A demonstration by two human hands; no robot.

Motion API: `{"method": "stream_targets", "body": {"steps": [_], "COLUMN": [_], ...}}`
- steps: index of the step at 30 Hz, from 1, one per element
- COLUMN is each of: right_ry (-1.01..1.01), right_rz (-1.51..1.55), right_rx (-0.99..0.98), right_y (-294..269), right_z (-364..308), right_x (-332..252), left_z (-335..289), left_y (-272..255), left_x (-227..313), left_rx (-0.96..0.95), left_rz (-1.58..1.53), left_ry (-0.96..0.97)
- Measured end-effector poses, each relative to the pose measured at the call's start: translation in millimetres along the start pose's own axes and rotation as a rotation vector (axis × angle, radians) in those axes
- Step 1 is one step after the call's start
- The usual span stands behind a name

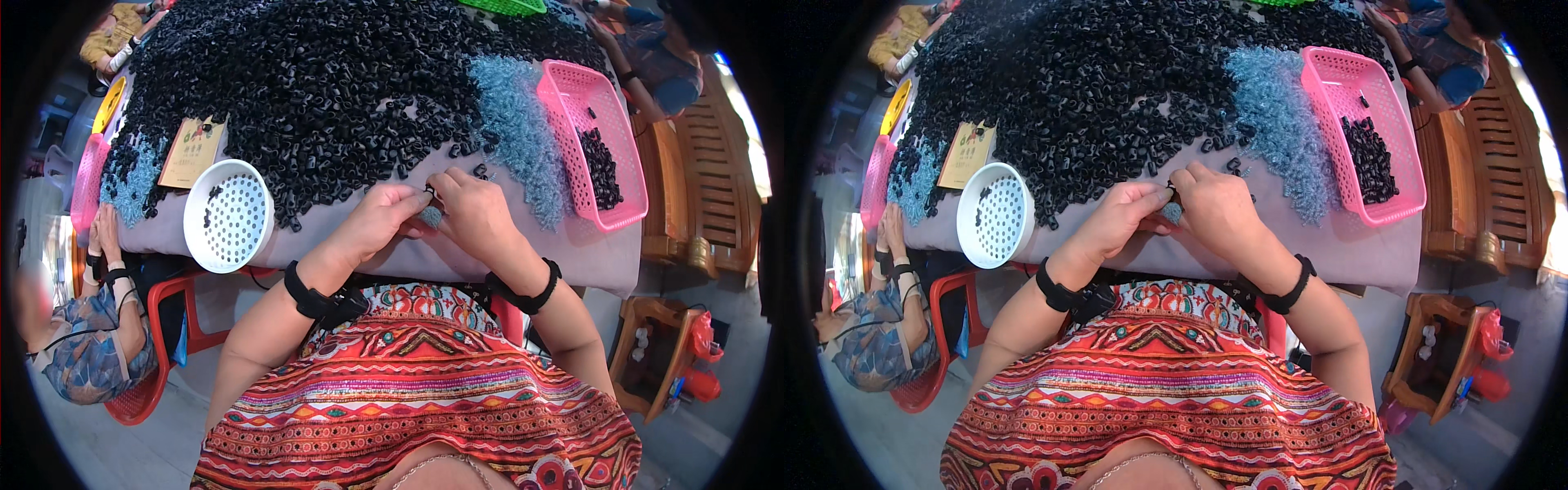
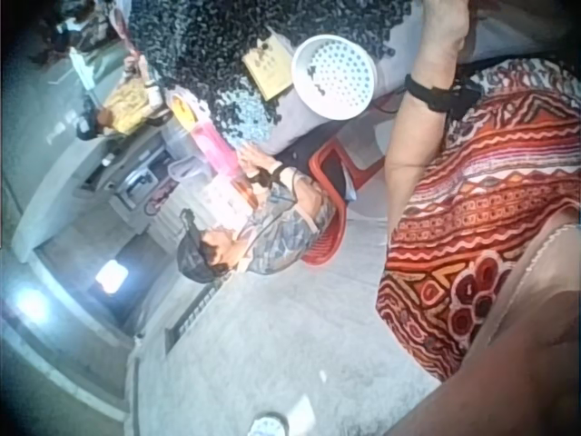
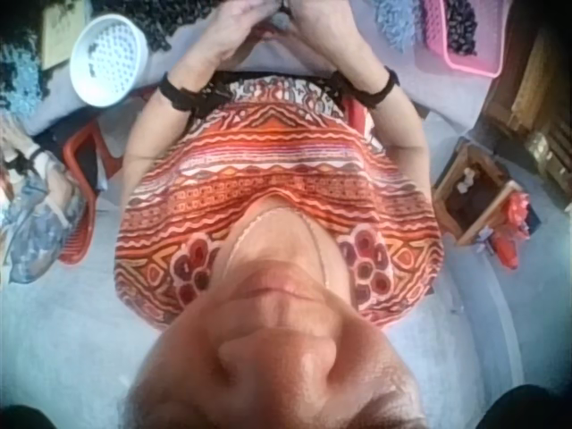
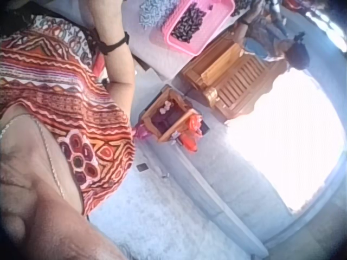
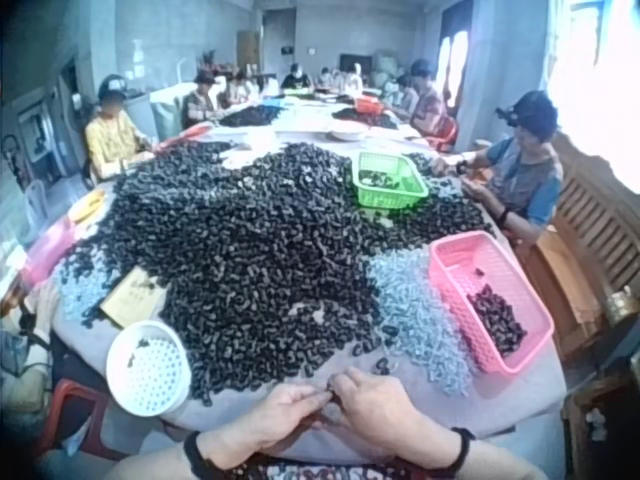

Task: Sorting and inspecting small black plastic or rubber components on a work table.

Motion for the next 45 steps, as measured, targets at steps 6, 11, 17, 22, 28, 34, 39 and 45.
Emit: {"method": "stream_targets", "body": {"steps": [6,11,17,22,28,34,39,45], "right_ry": [-0.041,-0.009,0.026,-0.046,-0.034,-0.073,-0.089,0.217], "right_rz": [-0.053,-0.057,-0.033,-0.07,0.035,-0.042,-0.021,0.085], "right_rx": [-0.004,0.005,0.006,0.029,-0.132,-0.115,-0.097,0.068], "right_y": [-4,-6,-11,-4,-9,-8,1,-66], "right_z": [-6,-13,-9,-11,-14,-16,-26,-20], "right_x": [-3,4,6,3,2,2,-1,42], "left_z": [0,0,2,2,-4,-6,-4,0], "left_y": [6,16,15,9,16,19,19,25], "left_x": [-13,-10,-3,-14,-16,-10,-20,-8], "left_rx": [0.023,0.009,0.017,0.014,-0.089,-0.095,-0.167,-0.167], "left_rz": [-0.015,0.037,0.048,0.035,0.166,0.239,0.256,0.284], "left_ry": [0.026,0.036,0.066,0.043,-0.021,-0.026,-0.029,-0.019]}}
Point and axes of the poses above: each hand's wrist, its own z-axis towards the middle knuckle, its own y-axis out of the palm, x = y × z, the point moved 8 cm from there along z, towards the middle knuckle, and after that the axes turned 11 degrees about y, right-handed, at the moved point
